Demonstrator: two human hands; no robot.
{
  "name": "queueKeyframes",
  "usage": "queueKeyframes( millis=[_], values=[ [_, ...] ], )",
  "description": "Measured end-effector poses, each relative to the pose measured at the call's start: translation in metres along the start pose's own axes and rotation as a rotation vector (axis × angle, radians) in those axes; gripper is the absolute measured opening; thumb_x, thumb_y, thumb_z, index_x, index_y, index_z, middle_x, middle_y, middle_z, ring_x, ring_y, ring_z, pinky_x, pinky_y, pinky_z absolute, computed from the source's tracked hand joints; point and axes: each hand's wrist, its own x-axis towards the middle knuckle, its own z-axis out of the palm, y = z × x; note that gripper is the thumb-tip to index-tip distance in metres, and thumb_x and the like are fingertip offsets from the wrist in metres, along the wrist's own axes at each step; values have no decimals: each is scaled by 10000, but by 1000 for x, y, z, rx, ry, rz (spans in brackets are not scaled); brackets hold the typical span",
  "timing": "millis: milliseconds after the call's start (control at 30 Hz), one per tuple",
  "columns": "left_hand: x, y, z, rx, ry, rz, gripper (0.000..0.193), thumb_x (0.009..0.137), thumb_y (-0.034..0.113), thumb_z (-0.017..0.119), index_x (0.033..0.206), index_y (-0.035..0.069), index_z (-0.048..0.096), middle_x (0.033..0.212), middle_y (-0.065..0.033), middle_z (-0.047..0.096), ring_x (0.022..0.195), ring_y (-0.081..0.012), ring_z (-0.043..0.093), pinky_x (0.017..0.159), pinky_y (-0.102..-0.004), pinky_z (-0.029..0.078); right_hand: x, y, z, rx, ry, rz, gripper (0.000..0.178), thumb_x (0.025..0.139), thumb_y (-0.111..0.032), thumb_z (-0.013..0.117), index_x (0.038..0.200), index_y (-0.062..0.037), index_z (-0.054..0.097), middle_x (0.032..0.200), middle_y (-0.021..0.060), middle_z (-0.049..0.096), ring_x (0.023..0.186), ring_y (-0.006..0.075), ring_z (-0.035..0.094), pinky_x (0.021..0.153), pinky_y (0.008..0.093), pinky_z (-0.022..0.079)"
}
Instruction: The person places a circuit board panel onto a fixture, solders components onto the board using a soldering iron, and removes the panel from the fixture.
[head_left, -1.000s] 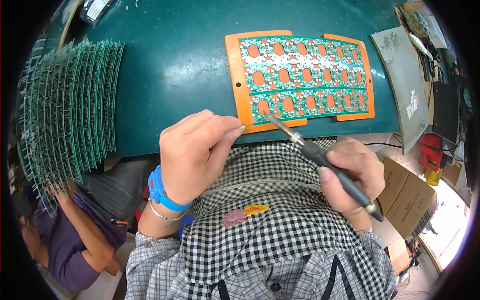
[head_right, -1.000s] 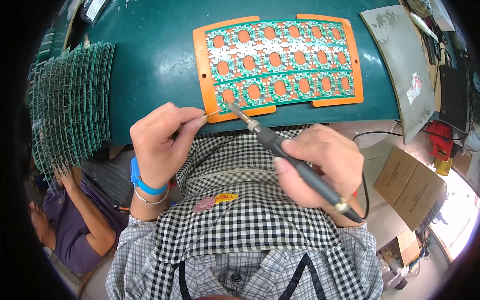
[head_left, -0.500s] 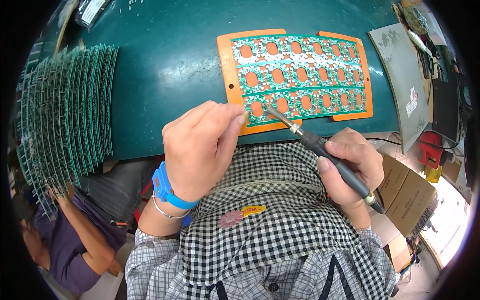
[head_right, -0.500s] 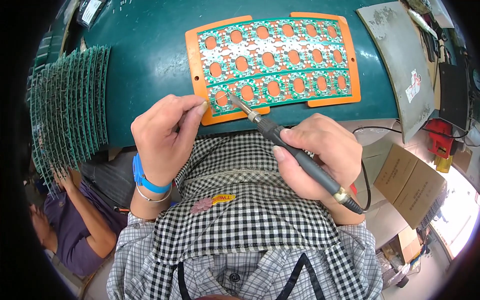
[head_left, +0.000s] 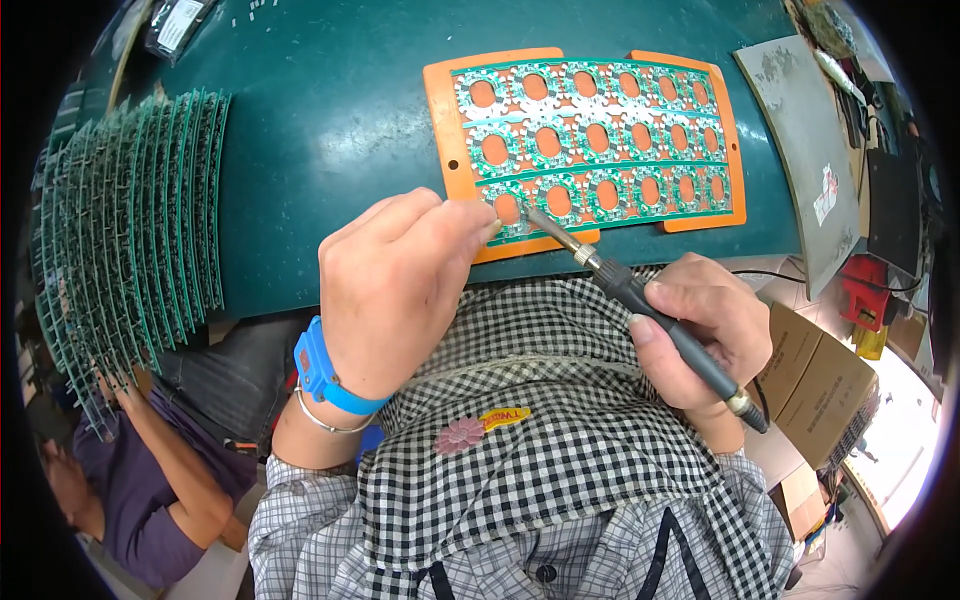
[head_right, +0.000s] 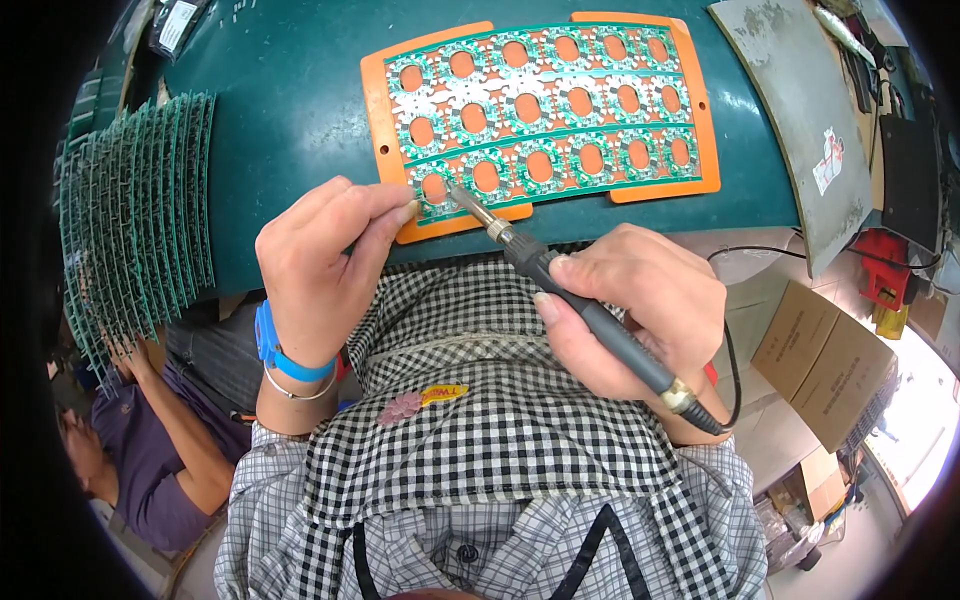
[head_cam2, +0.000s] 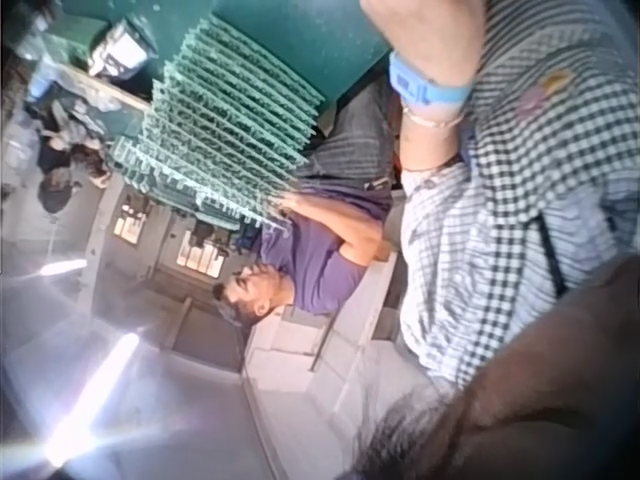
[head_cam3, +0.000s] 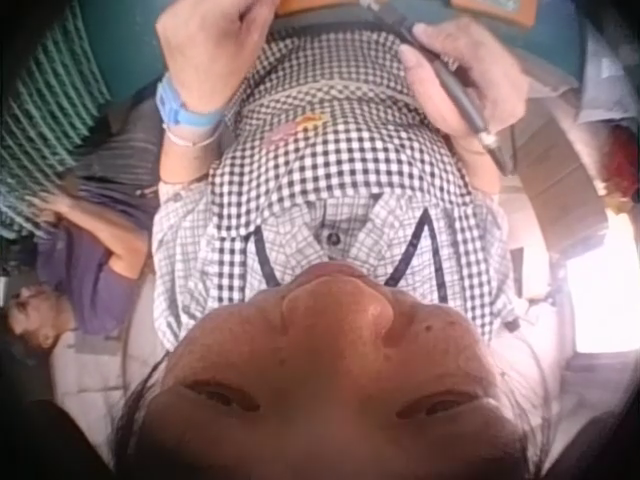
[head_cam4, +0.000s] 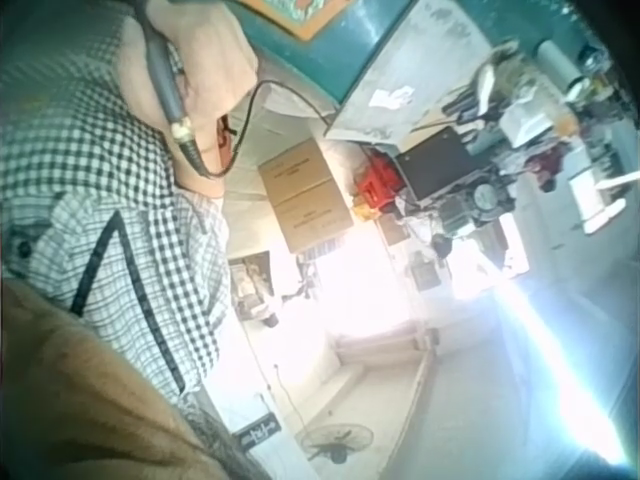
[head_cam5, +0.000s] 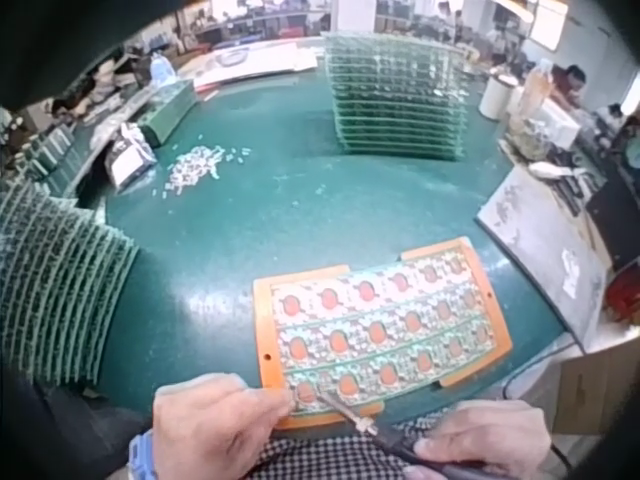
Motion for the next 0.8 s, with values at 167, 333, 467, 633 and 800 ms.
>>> queueKeyframes(
  millis=[167, 333, 467, 633, 800],
  values=[
    [-1, 9, 1, -45, -17, -10, 129, 773, -35, 741, 889, 10, 705, 639, -82, 559, 530, -170, 526, 484, -287, 398, -11, 5, -5, 127, 171, -3, 224, 672, 34, 741, 866, 36, 629, 681, 117, 629, 553, 215, 595, 505, 315, 466],
    [3, 7, 15, 13, 30, 39, 137, 773, -38, 744, 896, 14, 709, 627, -80, 561, 528, -176, 535, 487, -296, 419, -10, 12, -5, 99, 151, -16, 217, 680, 19, 734, 867, 38, 625, 675, 121, 618, 548, 206, 579, 499, 312, 448],
    [3, 5, 16, 20, -6, 70, 220, 745, -2, 759, 922, 45, 637, 702, -79, 597, 616, -247, 607, 519, -344, 492, -12, 9, -7, 133, 191, -27, 213, 679, 25, 733, 864, 40, 629, 687, 125, 631, 556, 213, 593, 505, 311, 456],
    [2, 8, 18, 11, 28, 14, 151, 772, -37, 744, 909, 16, 711, 674, -91, 618, 570, -184, 591, 517, -289, 463, -12, 13, -5, 106, 163, 17, 208, 667, 31, 736, 850, 40, 638, 698, 123, 644, 570, 223, 615, 516, 310, 476],
    [3, 6, 19, 13, 4, 58, 172, 759, -18, 753, 908, 28, 681, 684, -87, 608, 590, -215, 598, 518, -316, 479, -8, 8, -9, 73, 84, 4, 203, 659, 32, 738, 839, 41, 645, 695, 125, 646, 563, 230, 625, 509, 312, 484]
  ],
)
